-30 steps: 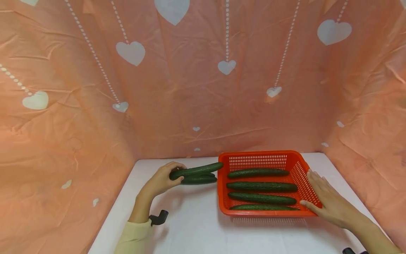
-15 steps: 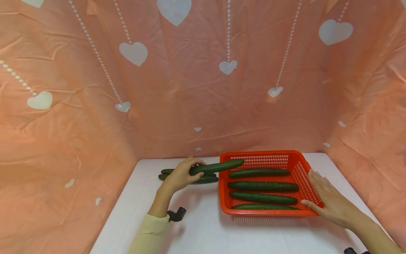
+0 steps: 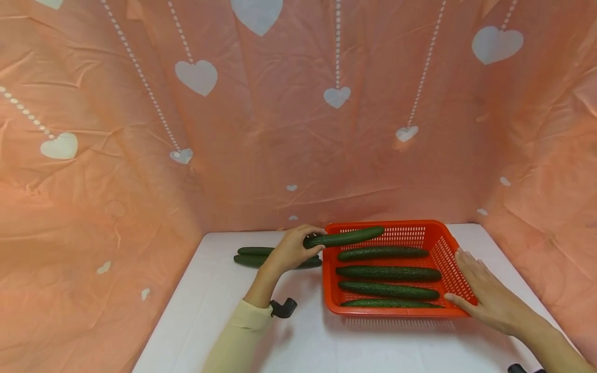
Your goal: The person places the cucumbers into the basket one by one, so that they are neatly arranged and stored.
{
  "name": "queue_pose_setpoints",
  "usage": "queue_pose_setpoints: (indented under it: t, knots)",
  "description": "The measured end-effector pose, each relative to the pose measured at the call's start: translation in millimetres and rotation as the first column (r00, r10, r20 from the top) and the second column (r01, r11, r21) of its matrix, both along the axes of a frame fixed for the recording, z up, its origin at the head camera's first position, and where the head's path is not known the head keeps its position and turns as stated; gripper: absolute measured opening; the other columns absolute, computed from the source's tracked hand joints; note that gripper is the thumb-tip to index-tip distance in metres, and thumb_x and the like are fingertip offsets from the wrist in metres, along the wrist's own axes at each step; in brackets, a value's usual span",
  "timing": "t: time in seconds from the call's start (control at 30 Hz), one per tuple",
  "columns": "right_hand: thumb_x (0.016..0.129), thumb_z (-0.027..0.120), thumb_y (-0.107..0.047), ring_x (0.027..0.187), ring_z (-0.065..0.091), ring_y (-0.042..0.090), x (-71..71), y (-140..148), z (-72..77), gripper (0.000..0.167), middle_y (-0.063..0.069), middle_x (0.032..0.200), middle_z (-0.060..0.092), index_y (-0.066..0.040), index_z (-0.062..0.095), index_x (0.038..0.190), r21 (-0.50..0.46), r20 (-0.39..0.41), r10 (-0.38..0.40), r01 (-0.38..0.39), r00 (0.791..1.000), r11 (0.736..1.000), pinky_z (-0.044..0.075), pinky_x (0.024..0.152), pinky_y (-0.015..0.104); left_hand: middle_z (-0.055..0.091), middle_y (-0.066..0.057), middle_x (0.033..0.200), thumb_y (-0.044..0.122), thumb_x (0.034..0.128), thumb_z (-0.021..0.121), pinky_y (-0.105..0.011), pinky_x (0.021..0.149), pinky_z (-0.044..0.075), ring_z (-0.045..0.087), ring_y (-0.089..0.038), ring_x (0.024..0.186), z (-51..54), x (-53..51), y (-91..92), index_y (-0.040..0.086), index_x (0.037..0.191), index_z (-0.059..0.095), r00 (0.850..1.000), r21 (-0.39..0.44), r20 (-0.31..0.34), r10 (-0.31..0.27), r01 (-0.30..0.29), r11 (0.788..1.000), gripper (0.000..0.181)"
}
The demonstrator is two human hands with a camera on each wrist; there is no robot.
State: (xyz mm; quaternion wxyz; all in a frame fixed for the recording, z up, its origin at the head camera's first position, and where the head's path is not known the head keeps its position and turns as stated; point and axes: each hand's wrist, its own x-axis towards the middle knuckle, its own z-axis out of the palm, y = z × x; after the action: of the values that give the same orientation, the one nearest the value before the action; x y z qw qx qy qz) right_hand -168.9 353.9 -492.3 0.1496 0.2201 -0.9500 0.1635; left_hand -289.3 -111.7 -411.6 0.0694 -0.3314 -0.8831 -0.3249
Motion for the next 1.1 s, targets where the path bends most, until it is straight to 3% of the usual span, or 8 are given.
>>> queue_pose_setpoints:
  t: [0.27,0.57,0.83,1.1]
  knots:
    - [0.098,0.077,-0.038,0.166,-0.007,0.017,-0.4,0,1.9,0.101,0.033,0.172,0.019,0.009,0.019,0.166,0.002,-0.017,-0.001,0.001,1.000,1.000,-0.014,0.124,0.017,0.072,-0.011,0.129,0.016,0.0971,0.082,-0.046,0.107,0.055,0.068,-0.030,0.119,3.1,-1.7,27.6,0.009,0.128,0.076,1.000,-0.018,0.026,-0.013,0.014,1.000,0.032]
    - [0.098,0.077,-0.038,0.164,-0.011,0.009,3.4,2,0.9,0.103,0.027,0.176,0.014,0.006,0.016,0.168,0.007,-0.009,-0.018,0.018,1.000,1.000,-0.014,0.124,0.017,0.069,-0.008,0.140,0.024,0.0998,0.080,-0.048,0.117,0.047,0.062,-0.029,0.134,5.7,-4.7,52.7,0.014,0.133,0.074,0.996,-0.078,0.093,-0.015,0.023,0.997,0.035]
    - [0.098,0.077,-0.039,0.162,-0.013,0.006,1.4,2,1.4,0.102,0.029,0.174,0.018,0.009,0.019,0.167,0.002,-0.009,-0.018,0.018,1.000,1.000,-0.014,0.124,0.016,0.071,-0.002,0.138,0.028,0.0989,0.081,-0.042,0.109,0.053,0.065,-0.024,0.127,9.2,-8.3,73.0,0.019,0.131,0.076,0.989,-0.078,0.149,-0.004,0.016,0.997,0.034]
    - [0.097,0.078,-0.038,0.162,-0.012,0.006,1.3,0,-2.1,0.102,0.034,0.172,0.020,0.010,0.020,0.166,-0.013,-0.022,-0.002,0.002,1.000,1.000,-0.014,0.125,0.017,0.074,-0.003,0.133,0.026,0.0983,0.082,-0.035,0.104,0.055,0.068,-0.022,0.122,3.6,-15.7,98.0,0.017,0.129,0.078,0.983,-0.078,0.184,-0.020,0.035,0.996,0.032]
